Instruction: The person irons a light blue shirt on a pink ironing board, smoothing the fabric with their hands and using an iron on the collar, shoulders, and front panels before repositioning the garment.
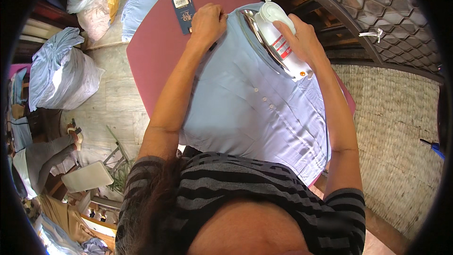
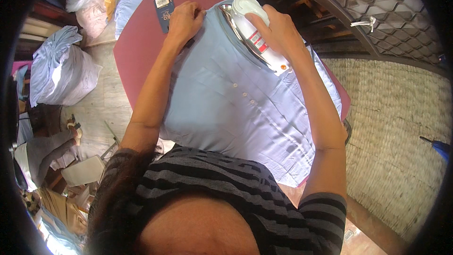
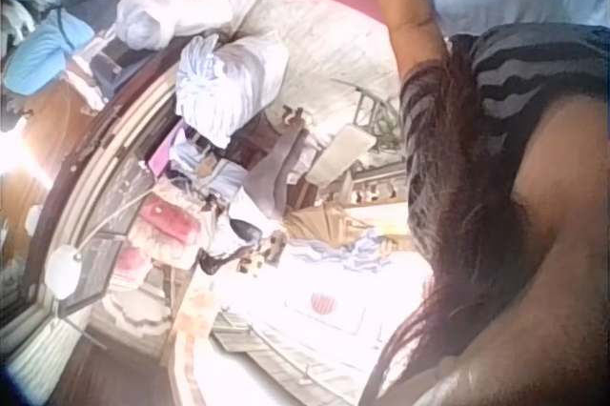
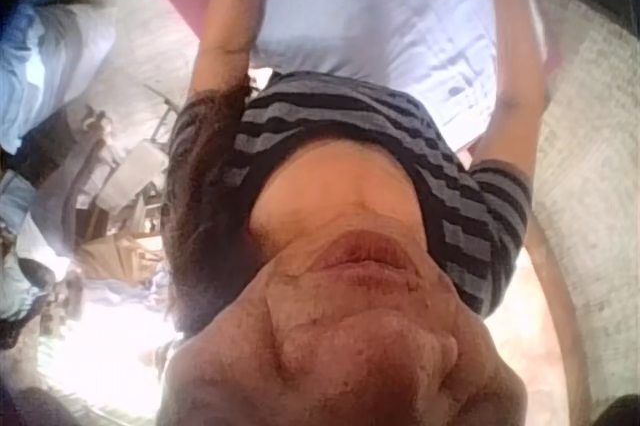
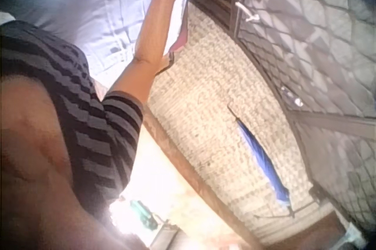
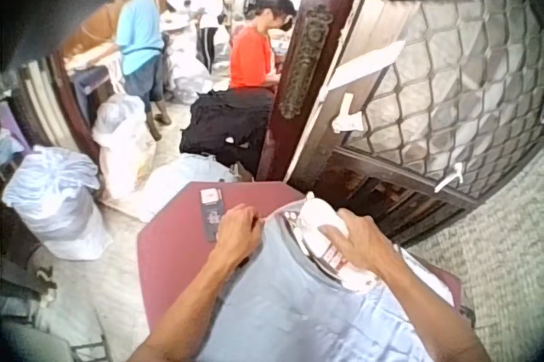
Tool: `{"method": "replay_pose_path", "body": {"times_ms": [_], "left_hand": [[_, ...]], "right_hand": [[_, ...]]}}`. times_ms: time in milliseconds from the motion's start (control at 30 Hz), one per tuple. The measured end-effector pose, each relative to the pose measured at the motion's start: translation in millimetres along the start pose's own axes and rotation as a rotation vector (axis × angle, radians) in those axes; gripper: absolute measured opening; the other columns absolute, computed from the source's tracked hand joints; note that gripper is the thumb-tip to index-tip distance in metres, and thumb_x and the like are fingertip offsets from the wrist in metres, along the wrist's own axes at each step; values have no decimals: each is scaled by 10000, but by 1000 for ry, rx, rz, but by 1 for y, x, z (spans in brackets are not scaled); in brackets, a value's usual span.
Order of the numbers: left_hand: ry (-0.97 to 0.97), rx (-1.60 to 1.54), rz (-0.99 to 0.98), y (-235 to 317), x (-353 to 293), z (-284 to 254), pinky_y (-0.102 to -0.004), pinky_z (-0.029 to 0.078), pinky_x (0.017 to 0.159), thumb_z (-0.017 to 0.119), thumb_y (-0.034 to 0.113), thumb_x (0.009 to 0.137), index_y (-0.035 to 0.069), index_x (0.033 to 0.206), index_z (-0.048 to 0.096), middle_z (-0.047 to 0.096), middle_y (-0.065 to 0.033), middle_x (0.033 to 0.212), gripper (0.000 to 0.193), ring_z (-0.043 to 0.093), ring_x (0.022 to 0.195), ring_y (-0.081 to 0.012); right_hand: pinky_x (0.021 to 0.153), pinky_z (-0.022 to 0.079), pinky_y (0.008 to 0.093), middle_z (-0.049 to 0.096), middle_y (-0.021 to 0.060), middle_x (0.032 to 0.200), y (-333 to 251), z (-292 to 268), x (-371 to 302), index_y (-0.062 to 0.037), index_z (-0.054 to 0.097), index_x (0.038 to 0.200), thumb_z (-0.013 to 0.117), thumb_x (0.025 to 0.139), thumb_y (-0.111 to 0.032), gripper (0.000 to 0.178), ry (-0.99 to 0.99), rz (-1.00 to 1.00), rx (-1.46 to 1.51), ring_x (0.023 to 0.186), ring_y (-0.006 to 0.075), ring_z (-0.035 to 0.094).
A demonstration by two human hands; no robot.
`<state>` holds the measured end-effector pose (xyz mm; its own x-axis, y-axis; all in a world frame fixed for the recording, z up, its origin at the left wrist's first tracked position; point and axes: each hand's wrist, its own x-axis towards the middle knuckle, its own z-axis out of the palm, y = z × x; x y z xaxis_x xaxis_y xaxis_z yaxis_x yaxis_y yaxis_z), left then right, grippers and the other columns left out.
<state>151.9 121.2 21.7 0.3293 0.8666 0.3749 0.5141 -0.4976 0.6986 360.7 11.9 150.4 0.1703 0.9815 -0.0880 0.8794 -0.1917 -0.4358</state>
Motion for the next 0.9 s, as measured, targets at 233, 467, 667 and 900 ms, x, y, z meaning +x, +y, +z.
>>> {"method": "replay_pose_path", "body": {"times_ms": [233,467,667,900], "left_hand": [[-2,-22,28,0,7,3,-436,516,720,705,174,803,-21,861,703,683,-212,839,203,662,779,-377],[-74,-21,-45,-5,14,-7,-416,528,711,729,206,794,-23,878,720,692,-210,806,244,685,756,-355],[-225,-50,-117,-6,25,-18,-403,525,704,726,214,805,-8,905,733,700,-200,819,244,689,753,-335],[33,-57,190,23,-14,-32,-413,521,702,666,108,834,8,980,710,667,-173,880,182,652,759,-325]], "right_hand": [[730,507,433,673,247,859,-12,4,50,25,634,981,557,930,-543,576,80,-181,-59,765,363,666],[703,492,362,639,156,774,1,3,39,8,632,992,538,943,-546,564,13,-111,28,677,234,589],[720,507,390,680,213,830,15,-9,-22,-16,653,1044,606,923,-502,503,-131,-90,157,721,310,659],[718,492,382,657,215,854,-2,5,38,7,615,1047,566,957,-480,497,56,-282,-44,723,289,617]]}}
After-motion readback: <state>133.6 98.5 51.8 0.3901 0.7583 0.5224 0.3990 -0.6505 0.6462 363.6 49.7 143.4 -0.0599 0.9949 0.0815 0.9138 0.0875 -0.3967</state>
